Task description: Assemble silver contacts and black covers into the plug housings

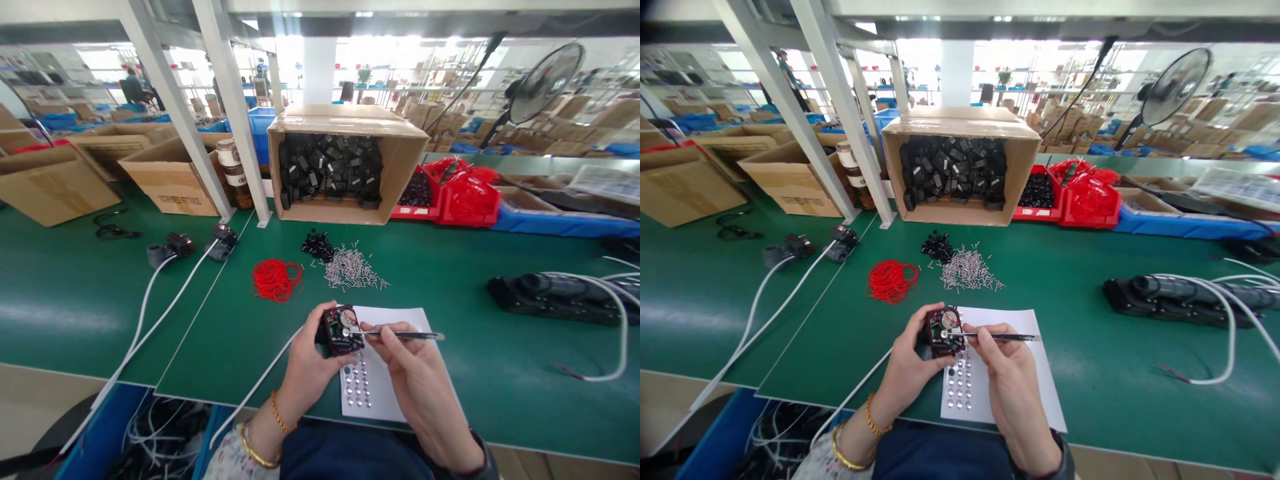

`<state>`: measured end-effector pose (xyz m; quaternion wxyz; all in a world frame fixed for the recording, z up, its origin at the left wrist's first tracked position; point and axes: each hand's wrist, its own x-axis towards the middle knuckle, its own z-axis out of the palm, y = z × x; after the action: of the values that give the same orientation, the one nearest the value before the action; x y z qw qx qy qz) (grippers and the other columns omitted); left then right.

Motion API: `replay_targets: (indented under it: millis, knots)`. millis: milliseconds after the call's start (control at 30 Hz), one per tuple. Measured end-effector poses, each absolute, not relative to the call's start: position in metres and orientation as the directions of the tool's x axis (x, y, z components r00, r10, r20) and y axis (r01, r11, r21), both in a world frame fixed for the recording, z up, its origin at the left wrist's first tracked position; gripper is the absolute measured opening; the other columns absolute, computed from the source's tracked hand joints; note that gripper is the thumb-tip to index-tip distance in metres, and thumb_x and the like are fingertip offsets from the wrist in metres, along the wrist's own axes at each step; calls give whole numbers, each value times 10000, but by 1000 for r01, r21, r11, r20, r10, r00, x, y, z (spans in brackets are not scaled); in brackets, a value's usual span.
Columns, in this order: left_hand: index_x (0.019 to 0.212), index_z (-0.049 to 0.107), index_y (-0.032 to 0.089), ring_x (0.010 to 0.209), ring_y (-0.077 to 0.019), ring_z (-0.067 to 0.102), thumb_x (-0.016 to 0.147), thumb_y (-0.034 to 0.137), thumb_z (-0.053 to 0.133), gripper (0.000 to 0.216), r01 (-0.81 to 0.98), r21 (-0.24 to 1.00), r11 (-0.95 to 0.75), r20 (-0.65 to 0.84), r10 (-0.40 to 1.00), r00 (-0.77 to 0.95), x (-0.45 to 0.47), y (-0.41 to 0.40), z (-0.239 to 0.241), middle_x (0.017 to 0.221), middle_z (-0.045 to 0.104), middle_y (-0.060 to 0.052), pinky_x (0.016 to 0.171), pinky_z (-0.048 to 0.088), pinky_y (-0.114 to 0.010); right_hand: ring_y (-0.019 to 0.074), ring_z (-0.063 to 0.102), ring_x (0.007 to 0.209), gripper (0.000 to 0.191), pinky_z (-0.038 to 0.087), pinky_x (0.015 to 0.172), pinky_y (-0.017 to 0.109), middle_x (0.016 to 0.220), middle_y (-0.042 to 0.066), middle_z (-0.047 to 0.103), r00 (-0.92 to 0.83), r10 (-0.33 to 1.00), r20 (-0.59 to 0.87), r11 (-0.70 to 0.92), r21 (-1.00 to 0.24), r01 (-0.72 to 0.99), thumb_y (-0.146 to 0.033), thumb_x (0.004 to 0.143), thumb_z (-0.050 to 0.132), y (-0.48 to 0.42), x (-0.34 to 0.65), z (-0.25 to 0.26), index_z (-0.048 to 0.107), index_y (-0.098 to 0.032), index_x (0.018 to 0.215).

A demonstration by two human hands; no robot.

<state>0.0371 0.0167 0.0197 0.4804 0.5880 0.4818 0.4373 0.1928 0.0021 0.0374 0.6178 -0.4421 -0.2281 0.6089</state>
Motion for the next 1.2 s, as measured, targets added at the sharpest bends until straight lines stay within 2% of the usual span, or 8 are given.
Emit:
replay_targets:
  millis: [367, 633, 833, 1200]
  knots:
    - [1259, 425, 305, 1180, -195, 526, 598, 59, 806, 802, 184, 981, -61, 36, 990, 137, 39, 17, 20, 1279, 567, 17, 1045, 398, -334, 196, 663, 788, 256, 473, 877, 369, 817, 48, 736, 211, 943, -256, -114, -847, -519, -360, 630, 833, 0, 190, 37, 649, -208, 724]
    - [1244, 447, 300, 1140, -181, 554, 593, -4, 774, 788, 188, 979, -76, 55, 992, 113, 41, 16, 20, 1237, 596, 30, 1006, 418, -311, 200, 660, 808, 268, 475, 809, 336, 825, 72, 742, 218, 946, -240, -100, -855, -509, -365, 644, 827, 1, 188, 39, 647, -188, 736]
    - [1251, 438, 314, 1142, -163, 550, 611, 25, 782, 782, 209, 973, -98, 75, 991, 114, 41, 15, 19, 1249, 590, 45, 1001, 413, -293, 207, 642, 829, 301, 447, 834, 355, 815, 64, 736, 238, 943, -233, -101, -882, -461, -401, 619, 834, 1, 187, 38, 646, -190, 722]
    - [1233, 451, 306, 1133, -178, 559, 618, 46, 786, 747, 206, 974, -99, 79, 992, 102, 41, 15, 20, 1230, 599, 36, 996, 425, -313, 186, 627, 826, 278, 451, 797, 315, 819, 56, 733, 229, 948, -221, -98, -887, -451, -385, 637, 826, 1, 187, 38, 655, -190, 735]
